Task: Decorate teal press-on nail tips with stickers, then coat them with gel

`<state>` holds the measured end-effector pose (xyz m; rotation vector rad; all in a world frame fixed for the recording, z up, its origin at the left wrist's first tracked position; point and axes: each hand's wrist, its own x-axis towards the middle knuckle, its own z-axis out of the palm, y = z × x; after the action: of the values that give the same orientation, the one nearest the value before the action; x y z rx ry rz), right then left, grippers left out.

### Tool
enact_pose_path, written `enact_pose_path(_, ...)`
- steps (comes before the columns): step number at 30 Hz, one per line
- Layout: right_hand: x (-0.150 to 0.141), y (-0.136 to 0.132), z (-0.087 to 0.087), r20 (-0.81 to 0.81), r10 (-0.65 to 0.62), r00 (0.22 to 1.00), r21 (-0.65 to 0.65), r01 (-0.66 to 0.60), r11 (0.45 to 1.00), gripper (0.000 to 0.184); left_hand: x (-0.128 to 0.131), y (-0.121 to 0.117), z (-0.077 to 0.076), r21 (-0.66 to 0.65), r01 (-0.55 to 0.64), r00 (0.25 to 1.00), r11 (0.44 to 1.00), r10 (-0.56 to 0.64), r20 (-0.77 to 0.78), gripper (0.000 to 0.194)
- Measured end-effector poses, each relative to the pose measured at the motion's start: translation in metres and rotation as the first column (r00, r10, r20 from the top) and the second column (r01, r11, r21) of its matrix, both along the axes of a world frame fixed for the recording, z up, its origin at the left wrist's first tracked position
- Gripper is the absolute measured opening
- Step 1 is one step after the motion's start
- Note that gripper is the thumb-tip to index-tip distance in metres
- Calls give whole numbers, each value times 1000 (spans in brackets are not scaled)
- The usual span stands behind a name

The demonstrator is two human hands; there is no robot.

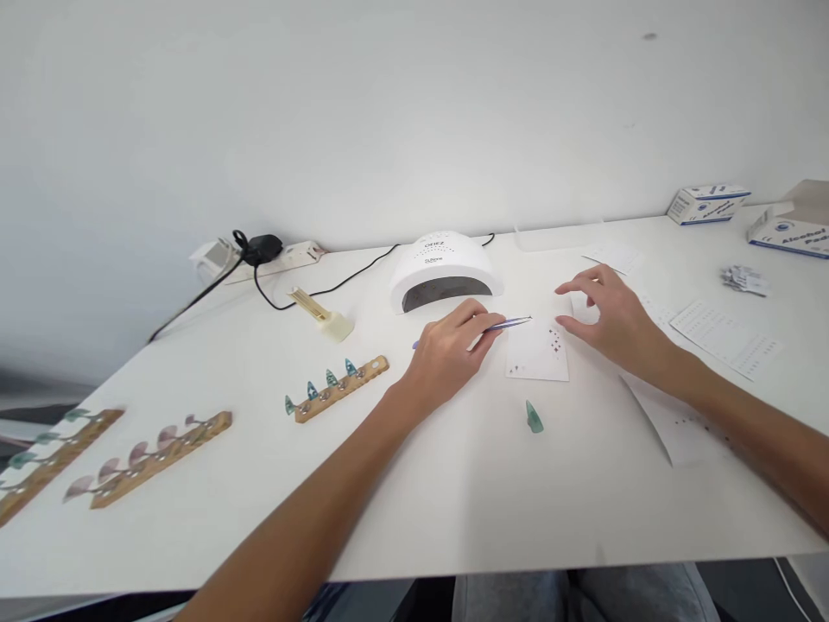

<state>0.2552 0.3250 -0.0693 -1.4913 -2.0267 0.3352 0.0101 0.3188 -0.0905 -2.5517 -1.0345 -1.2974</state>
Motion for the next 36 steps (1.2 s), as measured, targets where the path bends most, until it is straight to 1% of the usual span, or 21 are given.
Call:
enact_pose_path(1,2,-4,3,3,24,1000,-7,-24,1000,23,1,0,1,-55,13,999,998,-11,43,8)
enact_pose_path(2,4,-9,6,-14,62,998,-64,-63,996,17,2,-1,2,-113,25,996,993,-15,90,6)
enact_pose_path(3,6,-15,8,-44,109,993,-162,-115,980,11,2,-1,4,-173,34,991,984,-11,132,5)
enact_pose_path(5,7,-28,11,-103,187,977,-376,-213,902,7,4,-2,8,-296,34,980,955,26,198,8)
enact_pose_path(6,6,-34,11,-116,206,972,-435,-236,869,9,5,-2,9,-357,25,973,934,59,224,9)
enact_pose_path(8,3,-43,10,-133,231,964,-491,-266,830,17,6,-3,12,-464,16,954,886,125,271,9)
enact_pose_path(11,-6,-53,5,-171,256,951,-516,-308,799,25,8,-3,14,-546,35,920,837,186,345,7)
enact_pose_path(13,-13,-58,2,-183,256,949,-505,-315,804,24,8,-3,14,-577,53,898,815,214,384,8)
enact_pose_path(16,-22,-63,-3,-182,234,955,-478,-294,827,20,9,-3,14,-605,73,878,793,236,415,11)
enact_pose_path(21,-32,-69,-10,-165,257,952,-391,-303,869,11,12,-6,13,-618,80,866,782,253,432,12)
enact_pose_path(24,-34,-73,-12,-160,277,947,-352,-317,881,12,13,-8,14,-615,77,863,785,256,435,12)
enact_pose_path(27,-28,-70,-8,-237,272,933,-342,-342,875,13,13,-10,15,-610,70,859,789,263,439,12)
enact_pose_path(29,-18,-62,0,-327,242,914,-330,-350,877,10,14,-12,14,-612,70,852,788,272,447,12)
enact_pose_path(30,-12,-56,6,-359,205,910,-310,-324,894,8,14,-12,14,-610,72,849,789,273,453,12)
enact_pose_path(31,-6,-50,11,-361,155,920,-282,-266,922,8,15,-13,14,-606,76,845,792,272,460,12)
enact_pose_path(33,6,-37,20,-379,21,925,-190,-100,977,6,16,-15,14,-599,81,840,797,268,471,11)
enact_pose_path(35,13,-27,22,-418,-54,907,-146,-8,989,6,18,-18,13,-590,77,839,804,268,474,10)
enact_pose_path(36,14,-24,20,-436,-71,897,-155,3,988,6,19,-20,13,-586,73,840,807,268,473,9)
